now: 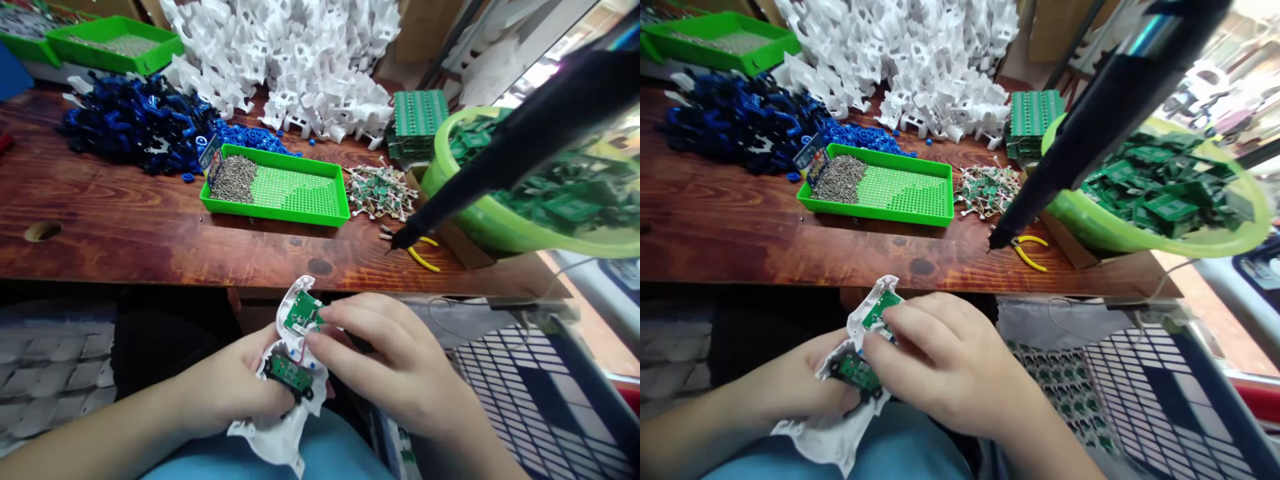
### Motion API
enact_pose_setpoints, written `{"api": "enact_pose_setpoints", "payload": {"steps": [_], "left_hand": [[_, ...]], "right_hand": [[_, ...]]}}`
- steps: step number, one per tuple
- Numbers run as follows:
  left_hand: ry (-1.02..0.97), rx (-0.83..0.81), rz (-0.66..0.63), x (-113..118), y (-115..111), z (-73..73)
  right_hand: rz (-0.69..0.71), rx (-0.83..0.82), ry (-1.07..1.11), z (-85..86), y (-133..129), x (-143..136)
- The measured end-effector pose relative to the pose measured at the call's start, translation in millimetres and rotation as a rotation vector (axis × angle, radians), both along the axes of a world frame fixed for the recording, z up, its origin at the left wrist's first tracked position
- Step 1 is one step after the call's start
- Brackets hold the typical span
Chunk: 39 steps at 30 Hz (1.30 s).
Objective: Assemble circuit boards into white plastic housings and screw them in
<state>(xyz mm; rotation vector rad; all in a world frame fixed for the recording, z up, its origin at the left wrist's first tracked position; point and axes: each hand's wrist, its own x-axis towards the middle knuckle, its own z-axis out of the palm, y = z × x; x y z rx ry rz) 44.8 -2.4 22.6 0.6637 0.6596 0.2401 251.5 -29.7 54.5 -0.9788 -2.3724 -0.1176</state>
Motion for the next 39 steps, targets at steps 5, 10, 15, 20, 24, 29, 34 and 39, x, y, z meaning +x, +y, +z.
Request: {"api": "enact_pose_setpoints", "payload": {"steps": [5,10,15,20,24,29,34,39], "left_hand": [[0.035,0.03,-0.001,6.6,-4.4,-3.8],[0.172,0.174,0.011,5.7,-9.4,-7.8],[0.148,0.419,0.03,6.2,-13.7,-6.5],[0.166,0.677,0.016,6.0,-13.4,-3.1],[0.15,0.728,-0.017,5.9,-13.5,-5.3],[0.123,0.691,-0.019,4.0,-16.0,-12.6],[0.145,0.671,-0.022,1.0,-16.5,-16.0],[0.109,0.628,-0.02,1.6,-15.1,-15.1]], "right_hand": [[0.099,0.068,-0.125,12.7,14.7,-2.8],[0.137,0.072,-0.145,8.9,6.9,2.8],[0.141,0.081,-0.077,1.2,0.4,1.8],[0.096,0.041,0.07,-10.8,-4.4,-4.1],[-0.005,0.029,0.2,-21.2,-9.3,-7.7],[-0.049,0.01,0.236,-27.9,-11.1,-8.6],[-0.078,0.0,0.298,-25.2,-7.5,-11.7],[-0.039,-0.047,0.306,-23.8,-9.2,-10.1]]}}
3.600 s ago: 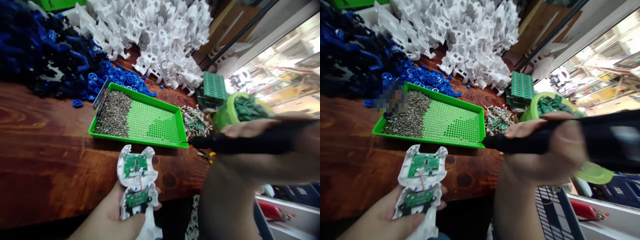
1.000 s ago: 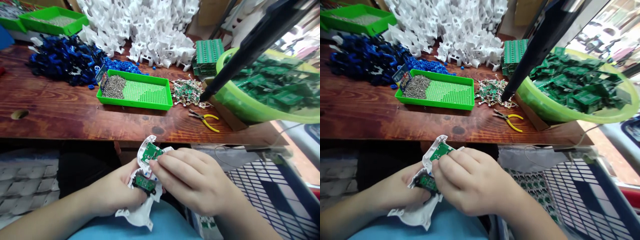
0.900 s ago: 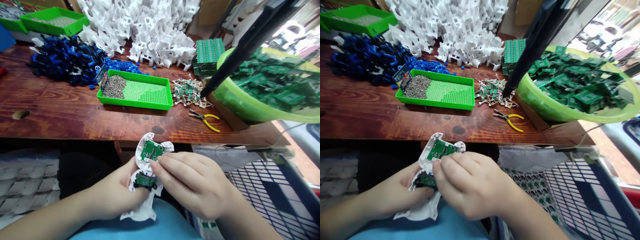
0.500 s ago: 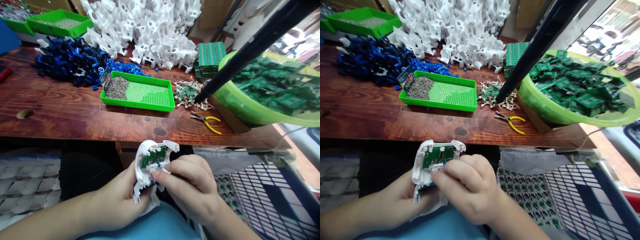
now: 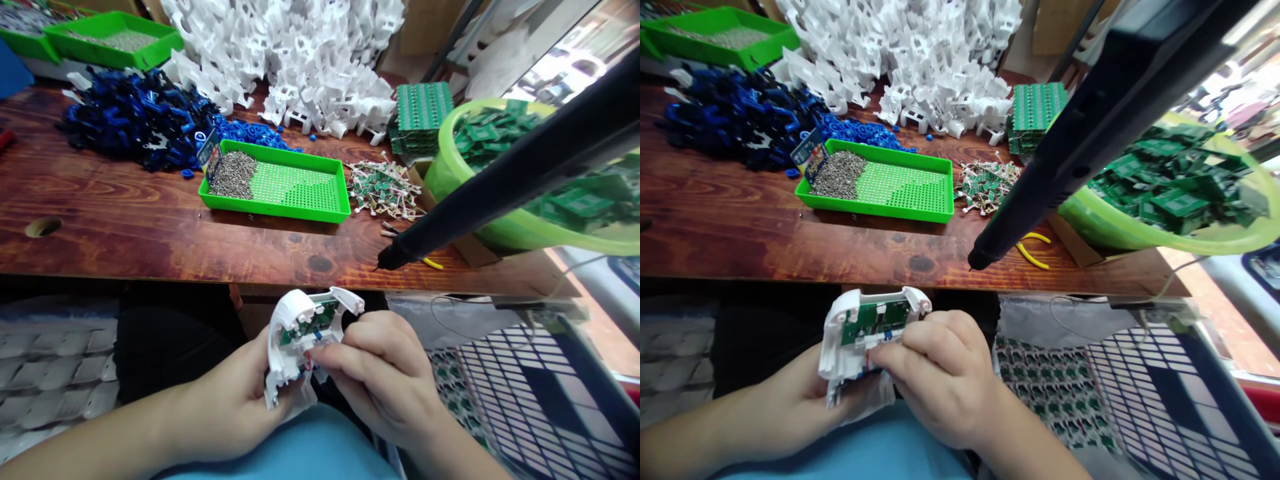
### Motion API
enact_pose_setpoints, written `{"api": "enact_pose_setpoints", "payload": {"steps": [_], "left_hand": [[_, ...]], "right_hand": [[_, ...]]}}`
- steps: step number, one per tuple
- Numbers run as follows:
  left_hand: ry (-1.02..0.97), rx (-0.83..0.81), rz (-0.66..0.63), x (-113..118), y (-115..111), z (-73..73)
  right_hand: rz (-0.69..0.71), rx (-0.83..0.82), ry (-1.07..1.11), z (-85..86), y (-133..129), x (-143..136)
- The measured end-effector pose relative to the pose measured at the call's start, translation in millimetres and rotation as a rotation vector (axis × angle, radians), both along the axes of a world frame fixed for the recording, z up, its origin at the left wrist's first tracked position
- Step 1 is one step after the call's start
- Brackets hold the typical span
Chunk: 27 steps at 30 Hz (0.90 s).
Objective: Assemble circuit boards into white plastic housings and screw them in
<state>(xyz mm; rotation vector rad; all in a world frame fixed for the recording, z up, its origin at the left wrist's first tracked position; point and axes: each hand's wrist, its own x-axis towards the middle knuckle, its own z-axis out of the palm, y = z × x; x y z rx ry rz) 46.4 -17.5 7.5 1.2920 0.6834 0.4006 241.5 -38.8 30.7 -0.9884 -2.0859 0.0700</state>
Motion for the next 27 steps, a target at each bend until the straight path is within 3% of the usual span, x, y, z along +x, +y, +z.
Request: {"api": "enact_pose_setpoints", "payload": {"steps": [16,22,27], "left_hand": [[0.037,0.077,-0.029,1.0,1.5,-2.3],[0.095,0.26,-0.007,-0.8,-1.3,-14.2],[0.079,0.443,0.03,-2.5,-2.0,-27.1]], "right_hand": [[-0.002,0.013,-0.008,-2.5,-0.5,-0.6],[-0.025,0.007,0.006,-7.8,-2.3,-4.5],[-0.058,-0.118,0.079,-16.3,-3.0,-5.5]]}}
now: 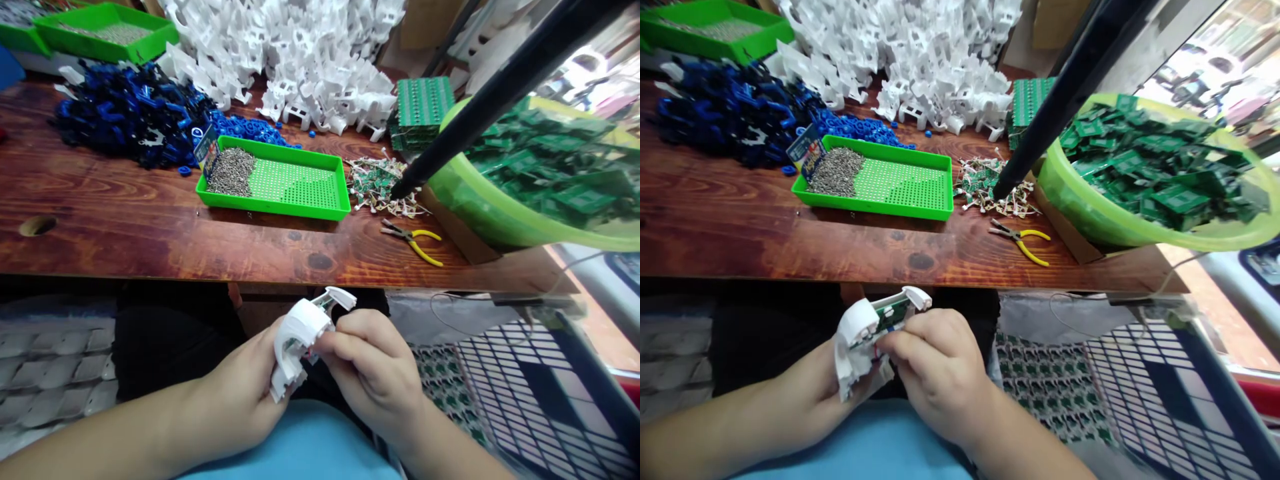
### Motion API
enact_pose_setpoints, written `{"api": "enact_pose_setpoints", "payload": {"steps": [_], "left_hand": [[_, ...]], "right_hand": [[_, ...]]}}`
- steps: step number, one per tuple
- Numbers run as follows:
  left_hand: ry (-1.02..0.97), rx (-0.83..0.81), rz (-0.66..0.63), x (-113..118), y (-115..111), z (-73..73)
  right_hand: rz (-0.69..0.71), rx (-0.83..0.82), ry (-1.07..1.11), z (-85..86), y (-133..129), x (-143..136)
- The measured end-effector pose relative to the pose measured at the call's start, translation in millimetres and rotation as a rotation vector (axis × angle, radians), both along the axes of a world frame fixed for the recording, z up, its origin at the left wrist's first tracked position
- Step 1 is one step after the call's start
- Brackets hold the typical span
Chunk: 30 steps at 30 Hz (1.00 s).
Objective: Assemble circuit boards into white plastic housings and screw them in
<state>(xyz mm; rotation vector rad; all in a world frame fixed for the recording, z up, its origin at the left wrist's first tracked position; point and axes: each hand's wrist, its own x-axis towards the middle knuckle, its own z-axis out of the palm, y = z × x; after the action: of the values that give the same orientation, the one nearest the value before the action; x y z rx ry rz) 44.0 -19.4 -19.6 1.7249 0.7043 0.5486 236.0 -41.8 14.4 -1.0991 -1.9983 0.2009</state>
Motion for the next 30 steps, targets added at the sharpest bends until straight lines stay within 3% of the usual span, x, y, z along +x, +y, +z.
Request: {"api": "enact_pose_setpoints", "payload": {"steps": [4,8,11,14,17,20,23,26,28,30], "left_hand": [[0.067,-0.013,-0.05,-0.5,4.2,4.3],[0.123,-0.2,-0.075,-1.4,5.7,12.7],[0.107,-0.314,-0.014,-0.6,3.6,15.1],[0.076,-0.44,0.012,3.4,0.8,16.1],[0.042,-0.505,0.003,9.8,0.0,18.8],[0.061,-0.626,-0.051,17.4,5.5,23.5],[0.108,-0.876,-0.245,28.7,19.1,28.3],[0.202,-0.964,-0.425,49.1,35.1,29.3],[0.291,-0.984,-0.472,67.4,42.5,26.7],[0.387,-1.067,-0.449,86.7,46.0,22.2]], "right_hand": [[-0.027,-0.098,0.053,-2.0,1.6,-1.3],[0.023,-0.242,0.131,0.4,-0.3,7.0],[-0.046,-0.335,0.243,-1.5,-6.2,18.7],[-0.209,-0.417,0.376,-14.5,-12.8,25.9],[-0.227,-0.526,0.452,-31.5,-17.5,29.4],[-0.243,-0.342,0.358,-34.0,-20.3,41.9],[-0.046,-0.212,0.098,-16.5,-23.7,67.5],[0.243,-0.361,-0.121,2.7,-29.2,92.3],[0.302,-0.44,-0.222,6.5,-34.1,101.3],[0.273,-0.471,-0.264,1.7,-39.7,104.5]]}}
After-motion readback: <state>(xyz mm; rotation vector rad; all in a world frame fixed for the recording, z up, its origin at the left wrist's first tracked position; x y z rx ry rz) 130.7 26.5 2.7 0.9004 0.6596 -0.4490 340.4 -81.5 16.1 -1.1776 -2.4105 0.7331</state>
